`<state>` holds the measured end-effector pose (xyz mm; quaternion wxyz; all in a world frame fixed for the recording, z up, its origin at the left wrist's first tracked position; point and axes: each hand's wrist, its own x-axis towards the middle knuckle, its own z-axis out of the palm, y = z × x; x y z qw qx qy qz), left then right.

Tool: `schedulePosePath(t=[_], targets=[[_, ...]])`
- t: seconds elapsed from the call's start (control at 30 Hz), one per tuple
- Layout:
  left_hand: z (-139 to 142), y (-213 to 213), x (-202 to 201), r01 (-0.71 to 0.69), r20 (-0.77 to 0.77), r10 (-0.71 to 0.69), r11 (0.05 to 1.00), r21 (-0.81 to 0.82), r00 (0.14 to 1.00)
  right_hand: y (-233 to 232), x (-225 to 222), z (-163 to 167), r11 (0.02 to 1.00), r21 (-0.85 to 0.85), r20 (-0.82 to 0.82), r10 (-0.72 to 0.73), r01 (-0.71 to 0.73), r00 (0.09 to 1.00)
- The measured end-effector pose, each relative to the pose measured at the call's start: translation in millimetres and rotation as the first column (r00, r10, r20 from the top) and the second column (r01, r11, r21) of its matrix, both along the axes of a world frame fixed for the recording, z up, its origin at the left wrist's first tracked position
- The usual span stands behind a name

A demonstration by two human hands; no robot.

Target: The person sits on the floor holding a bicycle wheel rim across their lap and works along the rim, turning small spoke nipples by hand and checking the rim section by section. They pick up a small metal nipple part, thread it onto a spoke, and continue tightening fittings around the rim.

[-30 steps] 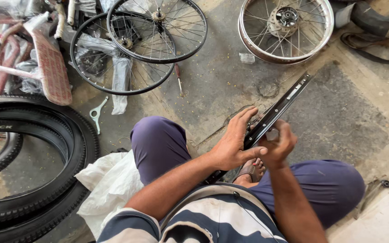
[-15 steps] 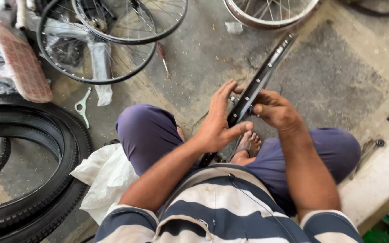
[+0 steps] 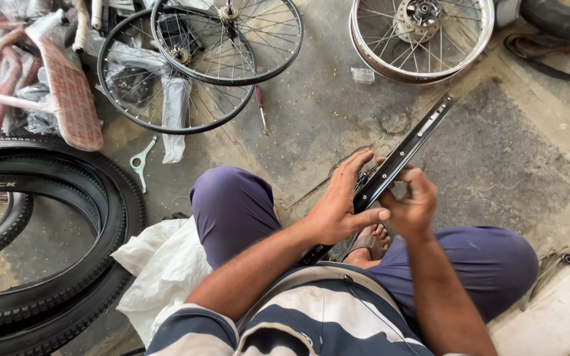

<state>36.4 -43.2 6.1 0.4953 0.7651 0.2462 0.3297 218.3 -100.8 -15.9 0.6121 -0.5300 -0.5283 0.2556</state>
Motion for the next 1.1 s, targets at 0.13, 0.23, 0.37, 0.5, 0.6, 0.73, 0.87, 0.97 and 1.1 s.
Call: schedulePosePath(t=[0.13,0.23,0.37,0.5,0.6,0.73,0.87,0.97,1.1], targets=[[-3.6,-2.6,2.1,0.021,-0.018,-0.021,1.0,-0.011,1.0,-4.2,25.5,-17.7,0.967,0.07,-0.494,0.248,-0.246,0.833],[-5.1,-3.4,4.8,0.028,-0.021,-0.027,0.999,0.045,0.999,10.9,49.1,-13.6,0.884,0.032,-0.477,0.424,-0.467,0.77],[-3.2,-4.3,5.0,0.03,-0.034,-0.03,1.0,0.003,0.999,17.5,58.9,-0.2,0.736,-0.098,-0.692,0.433,-0.669,0.578],[0.0,-3.1,2.8,0.037,-0.031,-0.037,0.999,0.002,0.999,-0.3,12.7,0.9,0.989,-0.146,0.134,0.002,0.018,0.991],[0.7,-4.6,3.3,0.033,-0.037,-0.032,0.999,0.011,0.999,-1.5,0.5,-0.4,0.963,0.084,0.446,-0.265,0.255,0.855],[-1.4,-7.5,6.3,0.029,-0.075,-0.025,0.998,0.054,0.997,14.6,38.2,10.8,0.836,-0.361,-0.09,0.409,-0.412,0.908],[-3.4,-5.9,7.7,-0.015,-0.049,0.02,0.995,0.103,0.999,19.4,23.5,6.1,0.928,-0.261,0.109,0.302,-0.266,0.947],[-2.0,-6.4,7.7,-0.012,-0.037,0.015,0.996,0.092,0.999,19.7,-20.9,-11.3,0.981,-0.007,0.316,-0.181,0.193,0.931],[2.0,-4.8,4.1,-0.016,-0.03,0.019,0.994,0.111,0.999,18.8,-15.1,-14.5,0.981,-0.184,0.013,-0.066,0.067,0.998]])
